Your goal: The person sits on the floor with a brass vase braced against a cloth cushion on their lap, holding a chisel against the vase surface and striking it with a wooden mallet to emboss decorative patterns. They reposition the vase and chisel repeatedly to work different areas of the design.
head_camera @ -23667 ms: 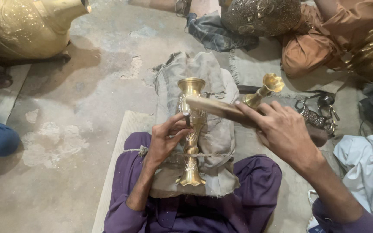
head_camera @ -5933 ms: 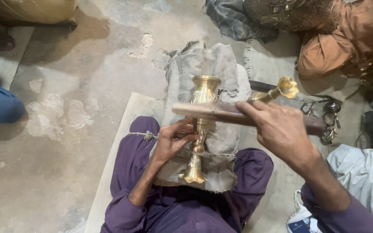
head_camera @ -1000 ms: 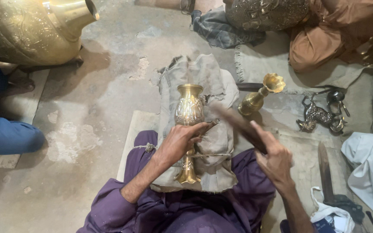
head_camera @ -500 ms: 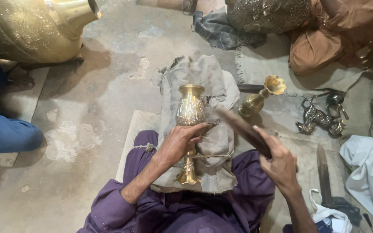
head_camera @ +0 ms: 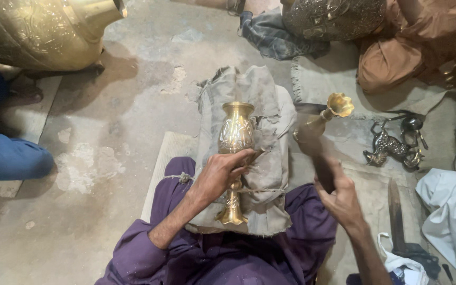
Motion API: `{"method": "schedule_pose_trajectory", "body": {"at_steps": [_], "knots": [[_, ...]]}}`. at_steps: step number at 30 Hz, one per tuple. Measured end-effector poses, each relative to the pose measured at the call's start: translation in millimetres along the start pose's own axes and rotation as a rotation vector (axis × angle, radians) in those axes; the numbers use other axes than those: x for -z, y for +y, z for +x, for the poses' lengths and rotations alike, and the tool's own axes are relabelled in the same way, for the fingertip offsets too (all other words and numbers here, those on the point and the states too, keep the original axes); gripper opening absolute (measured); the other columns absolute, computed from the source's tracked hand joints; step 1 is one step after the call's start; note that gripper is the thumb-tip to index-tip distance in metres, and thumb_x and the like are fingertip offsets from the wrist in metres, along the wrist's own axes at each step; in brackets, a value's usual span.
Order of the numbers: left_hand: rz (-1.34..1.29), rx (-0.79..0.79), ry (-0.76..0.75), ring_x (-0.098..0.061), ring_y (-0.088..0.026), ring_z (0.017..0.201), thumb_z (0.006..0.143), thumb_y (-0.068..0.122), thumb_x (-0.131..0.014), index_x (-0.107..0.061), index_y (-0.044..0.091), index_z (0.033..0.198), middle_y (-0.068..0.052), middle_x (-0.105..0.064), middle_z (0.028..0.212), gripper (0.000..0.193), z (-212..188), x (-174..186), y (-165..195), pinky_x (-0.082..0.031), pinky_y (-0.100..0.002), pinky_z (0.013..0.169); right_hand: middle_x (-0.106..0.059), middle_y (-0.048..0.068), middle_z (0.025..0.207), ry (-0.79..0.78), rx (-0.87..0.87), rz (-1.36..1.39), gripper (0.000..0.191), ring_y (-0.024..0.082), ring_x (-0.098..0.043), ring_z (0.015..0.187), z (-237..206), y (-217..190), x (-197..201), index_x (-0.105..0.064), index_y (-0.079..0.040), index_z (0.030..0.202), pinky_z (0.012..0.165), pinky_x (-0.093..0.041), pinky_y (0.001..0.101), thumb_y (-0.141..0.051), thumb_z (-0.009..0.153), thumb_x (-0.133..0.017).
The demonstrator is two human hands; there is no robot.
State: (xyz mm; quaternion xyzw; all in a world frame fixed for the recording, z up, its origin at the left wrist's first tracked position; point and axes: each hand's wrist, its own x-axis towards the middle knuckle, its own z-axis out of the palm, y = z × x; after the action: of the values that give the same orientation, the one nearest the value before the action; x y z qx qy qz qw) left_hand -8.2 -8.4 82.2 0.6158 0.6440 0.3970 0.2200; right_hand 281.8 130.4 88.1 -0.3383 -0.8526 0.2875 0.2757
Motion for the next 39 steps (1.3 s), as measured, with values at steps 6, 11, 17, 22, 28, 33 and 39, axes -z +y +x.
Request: {"method": "schedule_pose_trajectory", "body": {"at_steps": [6, 11, 17, 22, 28, 33, 39], "knots": [[-0.005, 0.014, -0.054, -0.079, -0.021, 0.089, 0.086, 0.012, -0.074, -0.062, 0.017, 0.138, -0.006, -0.079, 0.11, 0.053, 5, -5, -5, -0.065, -0.038, 0.08, -0.073, 0.013, 0.122, 0.012, -0.11, -0.318, 0.075, 0.027, -0.073, 0.099, 0, 0, 5, -0.054, -0.029, 0.147, 0.085, -0.059, 0.0415, -0.003, 0.078, -0.066], [0.013, -0.034, -0.015, -0.078, -0.021, 0.089, 0.088, 0.011, -0.075, -0.061, 0.015, 0.139, -0.007, -0.078, 0.114, 0.053, 1, -5, -8, -0.065, -0.038, 0.078, -0.074, 0.009, 0.111, -0.121, -0.095, -0.408, 0.067, 0.026, -0.073, 0.098, 8, -3, 8, -0.053, -0.033, 0.148, 0.089, -0.058, 0.0412, -0.007, 0.088, -0.067], [-0.048, 0.026, 0.019, -0.079, -0.02, 0.087, 0.087, 0.015, -0.076, -0.063, 0.015, 0.136, -0.008, -0.08, 0.103, 0.051, -3, -4, -8, -0.065, -0.036, 0.075, -0.075, 0.006, 0.108, -0.103, -0.038, -0.379, 0.074, 0.025, -0.074, 0.091, 11, -10, 10, -0.056, -0.025, 0.144, 0.08, -0.058, 0.0408, -0.002, 0.075, -0.066], [-0.062, -0.065, 0.046, -0.079, -0.022, 0.088, 0.089, 0.012, -0.075, -0.062, 0.012, 0.138, -0.011, -0.078, 0.11, 0.051, -4, -2, -8, -0.064, -0.037, 0.078, -0.075, 0.006, 0.105, -0.056, -0.056, -0.328, 0.068, 0.023, -0.075, 0.089, 15, -11, 10, -0.056, -0.025, 0.143, 0.078, -0.058, 0.0391, -0.002, 0.08, -0.067], [-0.114, 0.004, 0.037, -0.08, -0.019, 0.086, 0.09, 0.014, -0.075, -0.062, 0.013, 0.138, -0.009, -0.08, 0.107, 0.051, -5, -3, -11, -0.065, -0.035, 0.075, -0.076, 0.007, 0.11, -0.141, -0.054, -0.513, 0.074, 0.025, -0.074, 0.093, 20, -11, 12, -0.059, -0.024, 0.142, 0.084, -0.059, 0.0394, 0.0, 0.073, -0.069], [-0.15, 0.012, 0.061, -0.08, -0.018, 0.089, 0.088, 0.015, -0.076, -0.062, 0.012, 0.138, -0.009, -0.08, 0.105, 0.051, -9, -10, -15, -0.066, -0.034, 0.076, -0.072, 0.013, 0.117, -0.101, -0.046, -0.051, 0.071, 0.026, -0.074, 0.103, 23, -12, 17, -0.053, -0.014, 0.143, 0.089, -0.059, 0.0375, -0.001, 0.073, -0.059], [-0.153, -0.055, 0.055, -0.08, -0.019, 0.092, 0.09, 0.015, -0.075, -0.062, 0.011, 0.139, -0.008, -0.08, 0.108, 0.051, -7, -12, -21, -0.066, -0.034, 0.08, -0.071, 0.02, 0.118, -0.033, 0.014, -0.275, 0.07, 0.033, -0.072, 0.106, 26, -17, 22, -0.059, -0.01, 0.139, 0.091, -0.057, 0.0393, 0.0, 0.069, -0.059]]}}
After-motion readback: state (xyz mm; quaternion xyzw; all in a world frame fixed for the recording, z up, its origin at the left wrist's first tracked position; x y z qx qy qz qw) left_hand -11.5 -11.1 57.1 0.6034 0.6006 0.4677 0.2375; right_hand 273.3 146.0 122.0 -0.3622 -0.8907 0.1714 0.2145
